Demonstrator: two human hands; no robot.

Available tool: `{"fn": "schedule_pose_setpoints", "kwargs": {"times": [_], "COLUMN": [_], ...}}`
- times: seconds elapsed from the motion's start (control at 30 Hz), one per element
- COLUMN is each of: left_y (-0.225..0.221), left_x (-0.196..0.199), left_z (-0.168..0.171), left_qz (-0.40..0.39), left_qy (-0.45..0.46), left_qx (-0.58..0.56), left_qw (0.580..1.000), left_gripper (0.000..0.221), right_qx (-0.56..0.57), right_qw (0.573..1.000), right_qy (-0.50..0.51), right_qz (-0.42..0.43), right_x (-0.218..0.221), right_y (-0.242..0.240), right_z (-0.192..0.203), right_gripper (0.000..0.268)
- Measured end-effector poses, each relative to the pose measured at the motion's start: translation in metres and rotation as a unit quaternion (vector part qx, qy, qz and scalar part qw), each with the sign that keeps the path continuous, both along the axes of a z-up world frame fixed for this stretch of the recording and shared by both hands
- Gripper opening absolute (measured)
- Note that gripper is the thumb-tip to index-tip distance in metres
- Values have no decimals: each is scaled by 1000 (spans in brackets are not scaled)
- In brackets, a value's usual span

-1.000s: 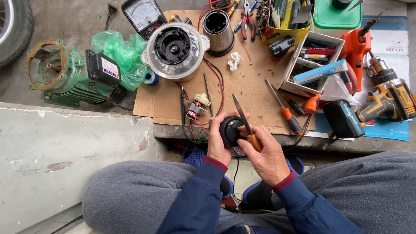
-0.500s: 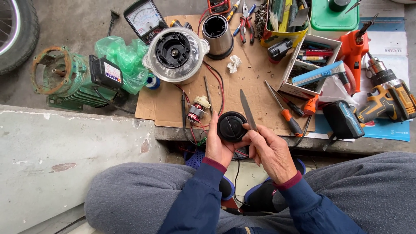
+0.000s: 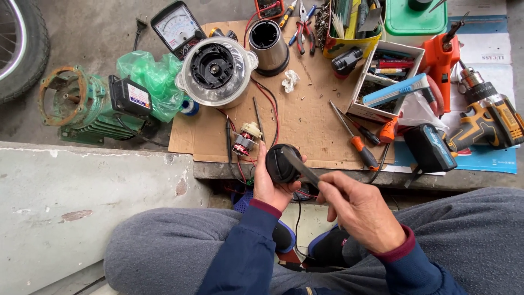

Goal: Repairing and cleaning an electric motor component using a small blade and screwdriver on a makeshift workbench.

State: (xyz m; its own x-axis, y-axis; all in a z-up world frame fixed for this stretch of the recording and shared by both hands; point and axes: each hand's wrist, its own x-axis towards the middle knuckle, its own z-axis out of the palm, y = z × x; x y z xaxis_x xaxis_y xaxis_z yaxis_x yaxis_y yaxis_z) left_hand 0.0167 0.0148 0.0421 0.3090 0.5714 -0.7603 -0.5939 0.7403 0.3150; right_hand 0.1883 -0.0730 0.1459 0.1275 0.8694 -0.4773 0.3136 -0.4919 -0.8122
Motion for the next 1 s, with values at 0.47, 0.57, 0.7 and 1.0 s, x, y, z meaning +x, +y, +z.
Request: {"fn": "schedule_pose_setpoints", "kwargs": {"times": [0.47, 0.57, 0.7, 1.0], "left_y": [1, 2, 0, 2], "left_x": [7, 8, 8, 3], "left_z": [25, 20, 19, 16], "left_qz": [-21, 8, -25, -38], "left_qy": [207, 269, 305, 337], "left_qx": [102, 84, 110, 129], "left_qw": [973, 959, 946, 932], "left_gripper": [84, 65, 67, 68], "right_qx": [100, 113, 66, 36], "right_qw": [935, 917, 930, 978], "right_qy": [-307, -354, -332, -166], "right_qz": [144, 144, 145, 118], "right_x": [1, -2, -3, 1], "right_y": [-20, -21, -17, -10], "right_z": [-65, -73, -75, -77], "right_gripper": [17, 15, 16, 22]}}
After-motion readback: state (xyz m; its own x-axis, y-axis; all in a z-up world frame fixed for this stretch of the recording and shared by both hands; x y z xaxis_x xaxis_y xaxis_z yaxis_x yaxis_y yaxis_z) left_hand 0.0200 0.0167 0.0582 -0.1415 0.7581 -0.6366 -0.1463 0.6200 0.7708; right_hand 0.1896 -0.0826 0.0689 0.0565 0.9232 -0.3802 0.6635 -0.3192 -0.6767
